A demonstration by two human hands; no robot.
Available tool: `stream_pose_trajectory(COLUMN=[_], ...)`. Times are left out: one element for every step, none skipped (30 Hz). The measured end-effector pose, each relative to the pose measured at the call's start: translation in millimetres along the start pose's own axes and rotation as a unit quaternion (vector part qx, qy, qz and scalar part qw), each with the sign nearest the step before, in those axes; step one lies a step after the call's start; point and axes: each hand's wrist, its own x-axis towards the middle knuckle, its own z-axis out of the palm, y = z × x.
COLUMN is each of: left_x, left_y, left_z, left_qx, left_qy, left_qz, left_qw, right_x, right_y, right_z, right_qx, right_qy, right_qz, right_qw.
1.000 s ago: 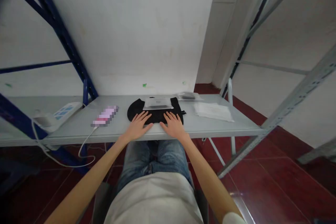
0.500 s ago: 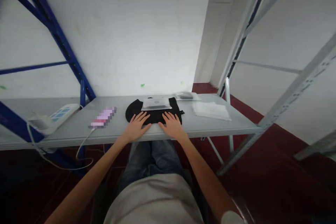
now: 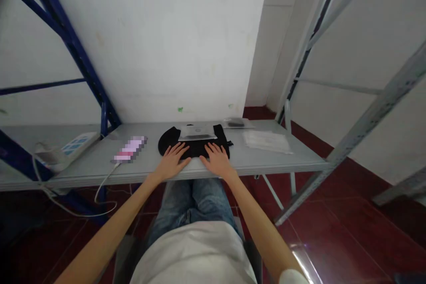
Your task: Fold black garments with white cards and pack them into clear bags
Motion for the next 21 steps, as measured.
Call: stream_pose_trajectory(left_x=[-0.1, -0.1, -0.1, 0.0, 0.1, 0.2, 0.3, 0.4, 0.5, 0.5, 0.6, 0.6, 0.7, 0.7, 0.6, 0.6, 0.5, 0.5, 0.4, 0.3, 0.3], left_y=[0.3, 0.4, 0.5, 0.5, 0.4, 0.3, 0.2, 0.2, 0.2, 0.4, 0.6, 0.8, 1.0, 1.1, 1.3, 1.4, 1.4, 1.5, 1.5, 1.6, 1.6], left_z=[-0.2, -0.4, -0.4, -0.4, -0.3, -0.1, 0.1, 0.3, 0.5, 0.6, 0.6, 0.5, 0.4, 0.2, -0.1, -0.3, -0.5, -0.6, -0.7, -0.7, -0.6], left_qx=[0.0, -0.001, -0.002, -0.004, -0.005, -0.005, -0.005, -0.005, -0.005, -0.005, -0.006, -0.006, -0.007, -0.007, -0.008, -0.009, -0.01, -0.01, -0.01, -0.009, -0.008], left_qy=[0.0, 0.001, 0.002, 0.001, 0.001, 0.0, 0.001, 0.002, 0.003, 0.004, 0.005, 0.005, 0.006, 0.006, 0.006, 0.005, 0.003, 0.001, -0.001, -0.001, 0.0], left_qz=[-0.001, -0.002, -0.002, -0.001, 0.0, 0.0, 0.0, 0.0, 0.0, 0.001, 0.001, 0.0, 0.0, -0.001, -0.003, -0.003, -0.003, -0.002, -0.003, -0.005, -0.006], left_qw=[1.0, 1.0, 1.0, 1.0, 1.0, 1.0, 1.0, 1.0, 1.0, 1.0, 1.0, 1.0, 1.0, 1.0, 1.0, 1.0, 1.0, 1.0, 1.0, 1.0, 1.0], right_x=[0.1, 0.1, 0.2, 0.3, 0.3, 0.3, 0.2, 0.1, 0.0, -0.1, -0.2, -0.4, -0.6, -0.7, -0.9, -1.0, -1.0, -1.0, -0.9, -0.8, -0.6], right_y=[0.1, 0.2, 0.4, 0.6, 0.7, 0.9, 1.1, 1.1, 1.0, 0.8, 0.5, 0.0, -0.6, -1.2, -1.7, -2.1, -2.4, -2.5, -2.4, -2.1, -1.7], right_z=[0.0, 0.1, 0.3, 0.6, 1.0, 1.3, 1.5, 1.6, 1.6, 1.3, 0.7, 0.0, -0.8, -1.7, -2.6, -3.2, -3.6, -3.7, -3.4, -2.9, -2.2], right_qx=[0.0, 0.001, 0.001, 0.001, 0.001, 0.001, 0.002, 0.002, 0.002, 0.001, 0.0, -0.001, -0.002, -0.002, -0.002, -0.001, 0.0, 0.0, 0.0, 0.0, -0.001], right_qy=[0.001, 0.002, 0.004, 0.006, 0.006, 0.007, 0.008, 0.008, 0.008, 0.007, 0.007, 0.007, 0.006, 0.004, 0.003, 0.001, 0.0, -0.001, -0.002, -0.001, -0.001], right_qz=[0.0, 0.0, 0.0, 0.0, 0.0, 0.0, -0.002, -0.003, -0.002, -0.001, 0.0, 0.0, 0.0, 0.001, 0.001, 0.001, 0.002, 0.003, 0.004, 0.004, 0.003], right_qw=[1.0, 1.0, 1.0, 1.0, 1.0, 1.0, 1.0, 1.0, 1.0, 1.0, 1.0, 1.0, 1.0, 1.0, 1.0, 1.0, 1.0, 1.0, 1.0, 1.0, 1.0])
